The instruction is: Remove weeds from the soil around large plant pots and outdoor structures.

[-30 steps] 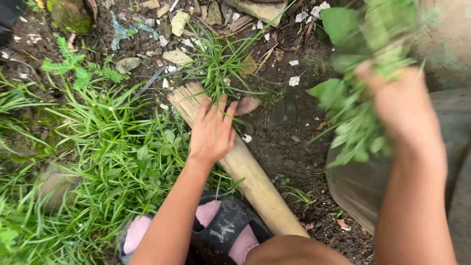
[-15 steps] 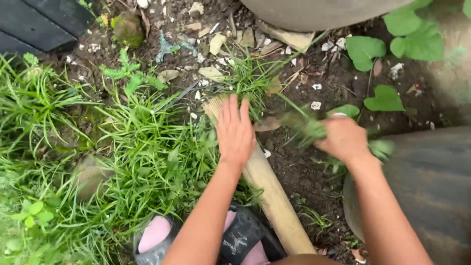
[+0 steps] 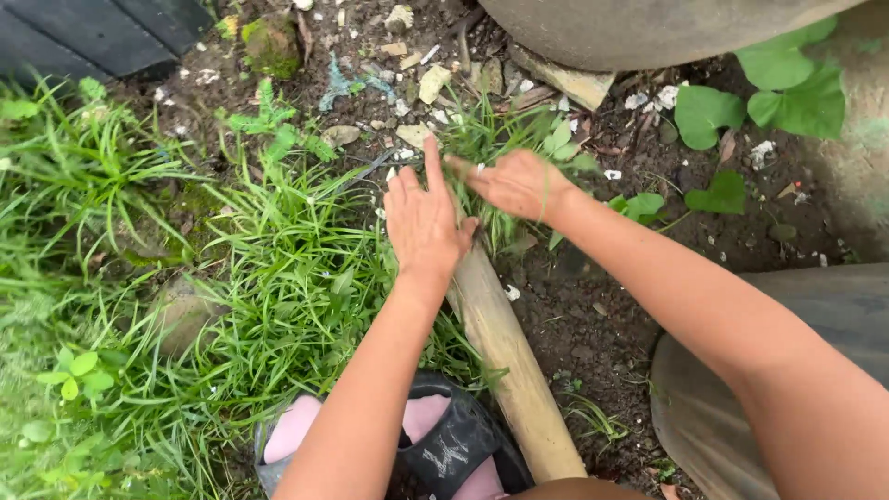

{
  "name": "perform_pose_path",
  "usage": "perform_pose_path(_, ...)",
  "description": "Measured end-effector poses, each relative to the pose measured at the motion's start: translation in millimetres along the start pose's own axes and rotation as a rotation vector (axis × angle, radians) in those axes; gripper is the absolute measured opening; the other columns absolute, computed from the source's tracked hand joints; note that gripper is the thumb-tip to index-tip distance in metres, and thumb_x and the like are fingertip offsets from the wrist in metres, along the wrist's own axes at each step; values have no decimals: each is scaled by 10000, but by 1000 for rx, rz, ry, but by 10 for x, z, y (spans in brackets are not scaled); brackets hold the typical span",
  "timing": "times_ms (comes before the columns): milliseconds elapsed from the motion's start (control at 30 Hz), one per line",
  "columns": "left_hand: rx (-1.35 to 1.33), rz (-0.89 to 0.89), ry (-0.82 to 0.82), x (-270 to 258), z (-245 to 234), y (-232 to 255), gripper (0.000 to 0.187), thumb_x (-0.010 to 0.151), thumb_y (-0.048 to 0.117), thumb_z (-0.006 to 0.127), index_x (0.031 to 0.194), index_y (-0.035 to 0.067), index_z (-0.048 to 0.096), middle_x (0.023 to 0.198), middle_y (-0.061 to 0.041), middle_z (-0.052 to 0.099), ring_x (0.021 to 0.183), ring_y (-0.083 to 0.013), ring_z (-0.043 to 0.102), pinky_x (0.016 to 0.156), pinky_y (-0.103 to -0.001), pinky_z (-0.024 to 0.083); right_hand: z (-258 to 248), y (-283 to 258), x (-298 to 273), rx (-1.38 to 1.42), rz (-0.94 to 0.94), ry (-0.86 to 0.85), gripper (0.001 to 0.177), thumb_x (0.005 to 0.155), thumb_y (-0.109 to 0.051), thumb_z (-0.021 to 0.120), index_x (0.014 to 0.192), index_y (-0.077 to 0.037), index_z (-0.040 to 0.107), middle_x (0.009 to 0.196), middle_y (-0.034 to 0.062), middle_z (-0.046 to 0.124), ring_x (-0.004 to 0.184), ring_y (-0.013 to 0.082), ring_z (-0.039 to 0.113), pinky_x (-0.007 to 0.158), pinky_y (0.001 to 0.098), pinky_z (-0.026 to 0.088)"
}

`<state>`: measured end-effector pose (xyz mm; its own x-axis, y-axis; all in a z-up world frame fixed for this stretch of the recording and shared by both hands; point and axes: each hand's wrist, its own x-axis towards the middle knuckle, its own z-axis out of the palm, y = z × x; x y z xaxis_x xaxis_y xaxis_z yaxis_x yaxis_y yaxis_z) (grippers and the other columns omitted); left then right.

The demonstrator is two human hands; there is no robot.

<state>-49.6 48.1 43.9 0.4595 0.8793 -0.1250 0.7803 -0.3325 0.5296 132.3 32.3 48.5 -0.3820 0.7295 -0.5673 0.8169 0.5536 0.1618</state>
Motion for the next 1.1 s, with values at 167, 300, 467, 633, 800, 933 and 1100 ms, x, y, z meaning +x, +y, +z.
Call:
perform_pose_path(167, -27, -77, -25, -102, -223, -15, 1443, 551, 311, 997, 1617, 194, 33, 1250, -224, 425, 1048, -378, 528, 891, -458, 447, 433, 189, 186, -171, 141, 227, 337, 889, -110, 560, 1199, -64, 683, 1240, 107, 667, 711, 183, 691, 647, 359, 551)
perform_pose_path(300, -13, -108, -44, -110, -195, -44, 1422, 579, 298, 990, 1616, 223, 20, 1312, -244, 378, 1020, -371, 529, 879, -447, 441, 627, 209, 244, -42, 245, 274, 179, 890, -128, 551, 982, -68, 693, 910, 112, 739, 802, 263, 723, 706, 405, 562)
perform_pose_path(467, -31, -64, 37, -153, -77, -115, 1415, 560, 304, 986, 1611, 197, 45, 1289, -258, 383, 1049, -390, 509, 916, -462, 421, 676, -41, 99, 274, 452, 201, 181, 935, -94, 517, 1013, -67, 678, 865, 175, 733, 830, 348, 728, 747, 488, 567)
perform_pose_path(633, -32, -20, 72, -159, -66, -127, 1358, 574, 328, 965, 1601, 184, 89, 1287, -253, 384, 1092, -408, 483, 910, -481, 416, 482, -305, -900, 550, 514, 188, 225, 817, -144, 642, 1018, -48, 670, 919, 214, 727, 890, 413, 705, 784, 518, 562)
perform_pose_path(800, -52, 38, 112, -197, -36, -167, 1297, 618, 308, 937, 1606, 153, 110, 1300, -244, 394, 1086, -387, 457, 934, -466, 395, 78, -94, -2062, 628, 1022, 558, 202, 1005, -99, 662, 1177, -19, 732, 1054, 238, 731, 936, 390, 720, 835, 459, 563)
perform_pose_path(933, -88, 49, 96, -201, -39, -127, 1284, 653, 304, 936, 1625, 161, 111, 1293, -221, 405, 1123, -374, 456, 932, -465, 382, -65, -44, -2188, 844, 1086, 905, 208, 1080, -97, 612, 1242, -15, 714, 1172, 193, 759, 1038, 345, 720, 914, 418, 553)
perform_pose_path(1100, -58, -11, 94, -204, -116, -123, 1341, 608, 288, 946, 1613, 165, 67, 1291, -252, 389, 1065, -388, 465, 926, -468, 388, 726, -31, -1659, 771, 997, 114, 443, 798, -123, 767, 1238, -121, 716, 1041, 221, 733, 906, 386, 735, 897, 474, 575)
